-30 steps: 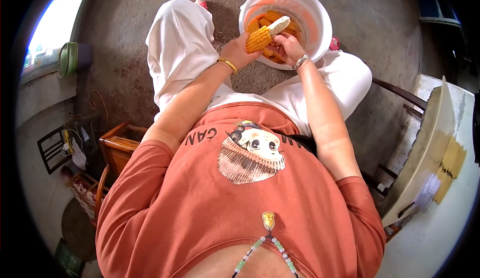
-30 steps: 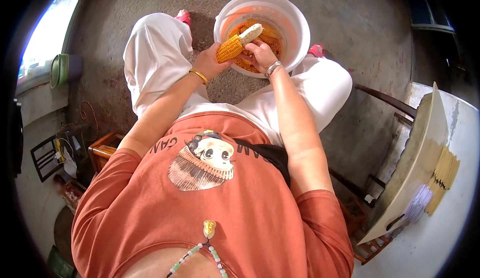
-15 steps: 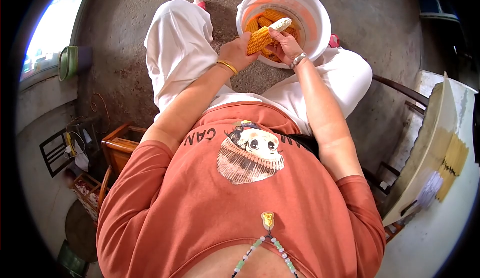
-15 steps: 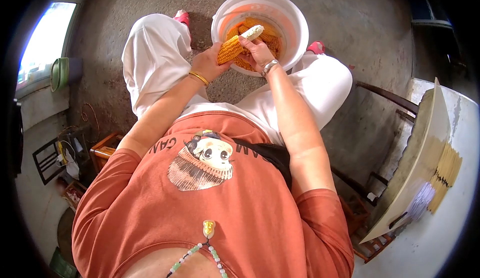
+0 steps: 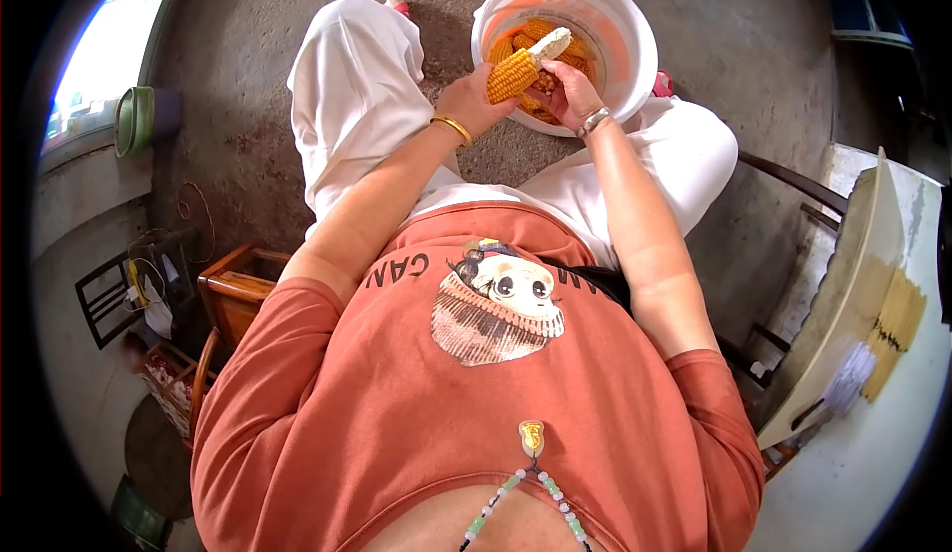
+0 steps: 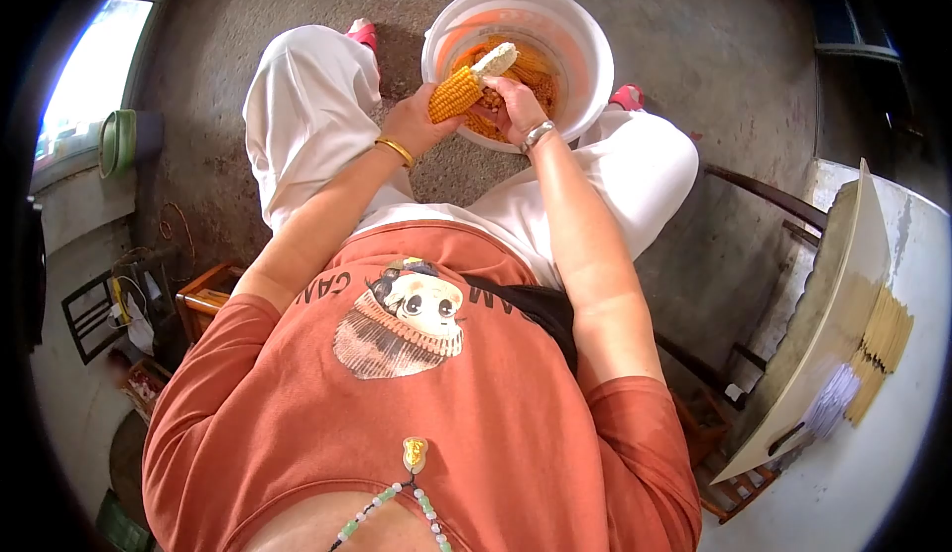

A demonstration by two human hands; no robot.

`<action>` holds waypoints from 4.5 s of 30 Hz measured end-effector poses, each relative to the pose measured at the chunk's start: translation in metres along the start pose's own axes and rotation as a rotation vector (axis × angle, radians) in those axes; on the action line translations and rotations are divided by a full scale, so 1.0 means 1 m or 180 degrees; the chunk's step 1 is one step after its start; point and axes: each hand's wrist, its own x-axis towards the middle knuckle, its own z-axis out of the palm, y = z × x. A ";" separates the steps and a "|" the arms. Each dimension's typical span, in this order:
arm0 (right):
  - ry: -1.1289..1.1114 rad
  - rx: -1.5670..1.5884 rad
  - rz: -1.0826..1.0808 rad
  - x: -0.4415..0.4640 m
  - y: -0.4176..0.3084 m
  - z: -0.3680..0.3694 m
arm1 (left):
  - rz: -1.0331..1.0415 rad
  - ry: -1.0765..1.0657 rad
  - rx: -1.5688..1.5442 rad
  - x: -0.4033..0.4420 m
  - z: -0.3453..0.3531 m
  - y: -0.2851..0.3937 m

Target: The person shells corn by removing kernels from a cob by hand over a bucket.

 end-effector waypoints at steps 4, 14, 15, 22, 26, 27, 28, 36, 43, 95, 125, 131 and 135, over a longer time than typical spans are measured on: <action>0.0041 -0.0107 -0.0011 0.008 0.008 -0.005 | 0.0034 -0.0024 0.0021 -0.002 -0.002 0.003; -0.0045 -0.0309 -0.0123 0.008 0.008 -0.008 | 0.0090 -0.0009 0.0009 -0.003 -0.001 0.003; -0.0078 -0.0316 -0.0124 0.008 0.008 -0.009 | 0.0097 -0.0013 0.0003 -0.003 -0.001 0.003; -0.0122 -0.0174 -0.0116 0.007 0.007 -0.008 | 0.0116 -0.0010 -0.0004 -0.003 -0.001 0.002; 0.0073 -0.0161 -0.0092 0.004 0.006 -0.001 | 0.0094 -0.0092 0.0149 -0.005 -0.005 0.008; 0.0173 -0.0215 -0.0110 0.004 0.007 0.000 | 0.0092 -0.0059 0.0143 -0.005 -0.005 0.008; 0.0151 -0.0239 -0.0122 0.004 0.008 0.000 | 0.0096 -0.0029 0.0137 -0.006 -0.004 0.008; 0.0027 -0.0508 -0.0160 0.006 0.004 -0.006 | 0.0013 -0.0092 -0.0162 -0.002 -0.001 0.001; -0.0133 -0.0391 -0.0226 0.013 0.012 -0.015 | 0.0157 0.0096 -0.0200 0.000 0.001 -0.003; 0.0024 -0.0293 -0.0150 0.003 0.008 -0.002 | 0.0368 0.0206 0.0433 -0.009 -0.002 0.005; -0.0246 -0.0068 0.0041 -0.001 0.004 -0.004 | 0.0112 -0.0068 -0.0469 -0.005 -0.003 0.002; -0.0288 -0.0086 -0.0066 0.000 0.008 -0.008 | 0.0055 -0.0064 -0.0469 -0.003 -0.002 0.002; -0.0368 0.0081 -0.0012 0.000 0.006 -0.008 | 0.0217 0.0017 -0.0299 -0.004 -0.001 0.001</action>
